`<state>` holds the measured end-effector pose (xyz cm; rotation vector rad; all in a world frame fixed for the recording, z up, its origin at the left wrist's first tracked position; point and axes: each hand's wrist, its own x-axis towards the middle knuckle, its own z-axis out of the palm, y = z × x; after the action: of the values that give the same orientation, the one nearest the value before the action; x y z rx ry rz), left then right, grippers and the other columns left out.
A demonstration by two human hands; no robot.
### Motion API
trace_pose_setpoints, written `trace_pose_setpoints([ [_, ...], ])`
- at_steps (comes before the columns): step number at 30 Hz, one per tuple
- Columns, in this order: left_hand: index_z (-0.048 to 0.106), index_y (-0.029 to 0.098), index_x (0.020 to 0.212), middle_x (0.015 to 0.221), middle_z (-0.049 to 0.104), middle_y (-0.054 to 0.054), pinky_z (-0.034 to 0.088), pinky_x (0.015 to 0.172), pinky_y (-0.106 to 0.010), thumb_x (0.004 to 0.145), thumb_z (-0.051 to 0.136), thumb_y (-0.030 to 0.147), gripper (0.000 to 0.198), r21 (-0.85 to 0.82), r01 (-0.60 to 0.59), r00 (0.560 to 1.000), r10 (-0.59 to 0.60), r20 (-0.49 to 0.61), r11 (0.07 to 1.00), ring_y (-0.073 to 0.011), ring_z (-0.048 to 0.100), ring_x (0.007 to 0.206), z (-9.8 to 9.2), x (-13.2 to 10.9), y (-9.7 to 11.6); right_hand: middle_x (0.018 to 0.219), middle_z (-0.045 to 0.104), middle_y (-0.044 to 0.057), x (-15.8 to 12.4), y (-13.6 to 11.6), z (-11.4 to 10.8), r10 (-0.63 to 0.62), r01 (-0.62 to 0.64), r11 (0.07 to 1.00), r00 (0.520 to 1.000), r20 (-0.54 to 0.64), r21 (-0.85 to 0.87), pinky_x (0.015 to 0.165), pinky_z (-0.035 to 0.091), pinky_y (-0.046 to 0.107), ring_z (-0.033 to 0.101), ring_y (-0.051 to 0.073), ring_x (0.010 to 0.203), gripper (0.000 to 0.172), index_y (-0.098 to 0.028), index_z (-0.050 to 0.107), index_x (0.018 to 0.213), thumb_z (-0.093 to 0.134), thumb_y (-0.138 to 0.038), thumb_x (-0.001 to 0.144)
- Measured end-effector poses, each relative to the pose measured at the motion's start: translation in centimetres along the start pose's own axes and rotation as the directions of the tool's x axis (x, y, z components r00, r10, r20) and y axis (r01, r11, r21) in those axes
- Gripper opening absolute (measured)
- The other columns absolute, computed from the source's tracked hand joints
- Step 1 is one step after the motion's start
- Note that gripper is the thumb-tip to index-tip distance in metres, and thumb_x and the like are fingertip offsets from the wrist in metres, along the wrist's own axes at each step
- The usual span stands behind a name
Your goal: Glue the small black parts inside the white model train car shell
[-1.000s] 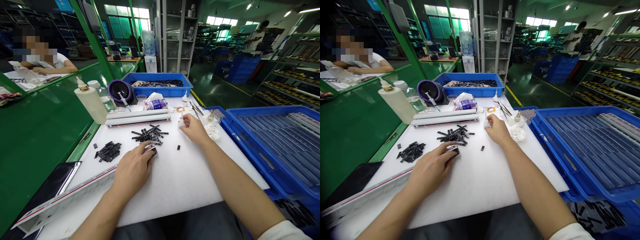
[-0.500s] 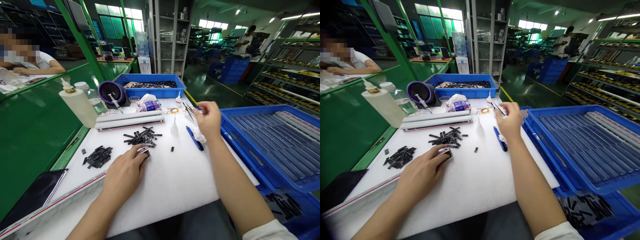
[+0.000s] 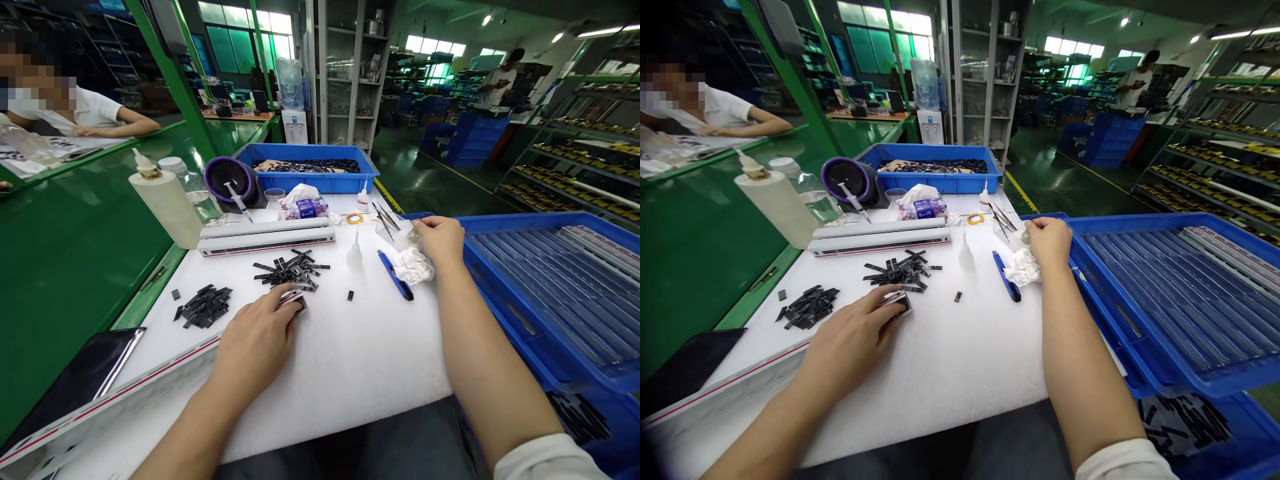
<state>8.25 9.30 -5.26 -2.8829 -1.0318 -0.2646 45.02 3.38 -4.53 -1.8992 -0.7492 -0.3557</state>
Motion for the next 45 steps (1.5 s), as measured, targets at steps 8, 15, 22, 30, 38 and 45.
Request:
trace_pose_setpoints([
  [8, 0.069, 0.027, 0.106, 0.141, 0.053, 0.0, 0.054, 0.085, -0.044, 0.097, 0.038, 0.028, 0.033, -0.058, 0.025, 0.999, -0.024, 0.024, 0.998, -0.0249, 0.066, 0.099, -0.3, -0.1, 0.0, 0.062, 0.05, 0.0, -2.6, -4.2, -1.2, 0.15, -0.012, 0.866, 0.96, -0.237, 0.5, 0.055, 0.037, 0.036, 0.047, 0.021, 0.056, 0.024, -0.03, 0.056, 0.07, 0.065, -0.049, 0.08],
  [15, 0.07, 0.026, 0.102, 0.137, 0.056, -0.001, 0.054, 0.082, -0.042, 0.094, 0.042, 0.023, 0.029, -0.084, 0.033, 0.999, -0.031, 0.028, 0.996, -0.0241, 0.066, 0.097, -0.4, 0.1, 0.1, 0.061, 0.052, -0.001, -12.6, -11.4, 1.2, -0.211, -0.166, 0.661, 0.895, 0.394, 0.732, 0.053, 0.036, 0.03, 0.044, 0.013, 0.055, 0.022, -0.022, 0.062, 0.065, 0.072, -0.036, 0.079],
  [22, 0.071, 0.027, 0.1, 0.133, 0.059, -0.002, 0.055, 0.076, -0.04, 0.092, 0.044, 0.021, 0.029, -0.11, 0.031, 1.0, -0.031, 0.002, 0.993, -0.0234, 0.067, 0.094, -0.3, 0.0, 0.1, 0.062, 0.053, 0.0, -15.3, -11.9, 2.2, -0.343, -0.126, 0.756, 0.76, 0.552, 0.643, 0.054, 0.036, 0.029, 0.044, 0.013, 0.057, 0.02, -0.021, 0.07, 0.07, 0.07, -0.037, 0.081],
  [30, 0.07, 0.026, 0.103, 0.133, 0.058, -0.002, 0.055, 0.08, -0.042, 0.093, 0.043, 0.021, 0.029, -0.098, 0.024, 1.0, -0.025, -0.003, 0.995, -0.0241, 0.067, 0.096, -0.2, 0.0, 0.1, 0.059, 0.049, -0.002, -15.5, -12.1, 2.8, -0.364, -0.113, 0.779, 0.72, 0.591, 0.617, 0.053, 0.036, 0.028, 0.042, 0.012, 0.056, 0.017, -0.02, 0.07, 0.07, 0.07, -0.033, 0.081],
  [38, 0.07, 0.026, 0.103, 0.131, 0.059, -0.004, 0.055, 0.078, -0.04, 0.093, 0.043, 0.02, 0.029, -0.109, 0.031, 0.999, -0.032, -0.007, 0.994, -0.0234, 0.067, 0.096, -0.1, -0.1, 0.1, 0.061, 0.053, -0.001, -15.5, -12.0, 2.8, -0.375, -0.094, 0.778, 0.723, 0.58, 0.621, 0.054, 0.037, 0.028, 0.044, 0.013, 0.057, 0.017, -0.022, 0.072, 0.071, 0.07, -0.035, 0.082],
  [45, 0.068, 0.026, 0.107, 0.133, 0.058, -0.002, 0.055, 0.08, -0.041, 0.093, 0.043, 0.019, 0.029, -0.073, 0.02, 1.0, -0.021, -0.011, 0.997, -0.0232, 0.066, 0.098, 0.1, -0.1, 0.0, 0.06, 0.051, -0.002, -15.6, -12.1, 2.9, -0.386, -0.096, 0.776, 0.709, 0.59, 0.623, 0.055, 0.037, 0.028, 0.043, 0.013, 0.056, 0.016, -0.022, 0.072, 0.072, 0.07, -0.034, 0.082],
])
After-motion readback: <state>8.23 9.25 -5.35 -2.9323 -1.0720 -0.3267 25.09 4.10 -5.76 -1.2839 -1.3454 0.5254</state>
